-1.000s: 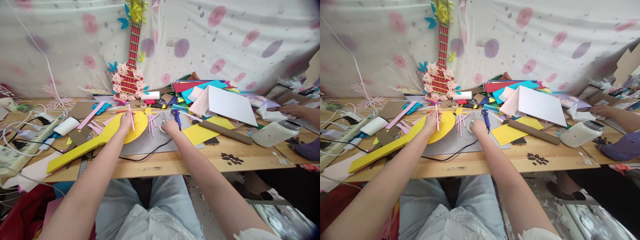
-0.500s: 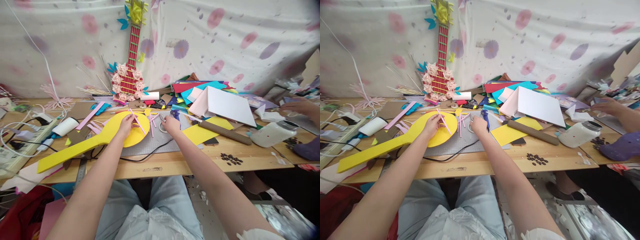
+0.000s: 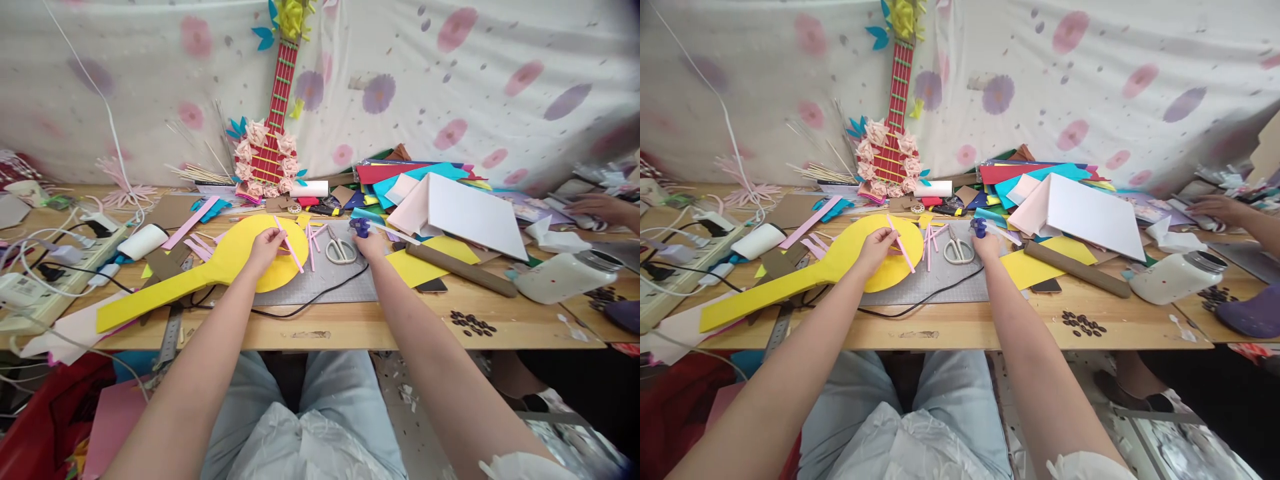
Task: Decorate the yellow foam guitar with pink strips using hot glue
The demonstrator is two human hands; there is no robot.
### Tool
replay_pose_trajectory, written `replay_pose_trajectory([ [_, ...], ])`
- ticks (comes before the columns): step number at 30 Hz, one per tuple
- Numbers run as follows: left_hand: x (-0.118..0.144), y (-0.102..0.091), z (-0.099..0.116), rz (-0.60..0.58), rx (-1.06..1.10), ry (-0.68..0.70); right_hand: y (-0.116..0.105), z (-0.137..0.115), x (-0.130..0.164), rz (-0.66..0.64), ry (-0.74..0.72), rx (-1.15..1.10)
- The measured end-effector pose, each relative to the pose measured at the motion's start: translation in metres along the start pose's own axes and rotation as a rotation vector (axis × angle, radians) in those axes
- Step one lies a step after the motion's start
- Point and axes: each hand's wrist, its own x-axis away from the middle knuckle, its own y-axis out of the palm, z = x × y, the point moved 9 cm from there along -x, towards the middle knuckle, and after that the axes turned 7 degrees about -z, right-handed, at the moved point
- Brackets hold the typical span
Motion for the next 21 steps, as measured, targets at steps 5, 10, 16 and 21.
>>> replay_pose_trajectory([
  [5, 0.001, 0.002, 0.004, 0.008, -0.069, -0.012, -0.011, -0.010, 0.012, -0.013, -0.091, -0.350],
  [10, -0.007, -0.001, 0.002, 0.061, -0.078, -0.048, -0.019, -0.056, 0.050, -0.354, -0.396, -0.577],
  [16, -0.014, -0.005, 0.004, 0.136, -0.214, -0.062, -0.006, -0.079, 0.099, -0.688, -0.481, -0.408],
  [21, -0.012, -0.008, 0.006, 0.151, -0.251, -0.048, 0.007, -0.085, 0.116, -0.758, -0.465, -0.394],
])
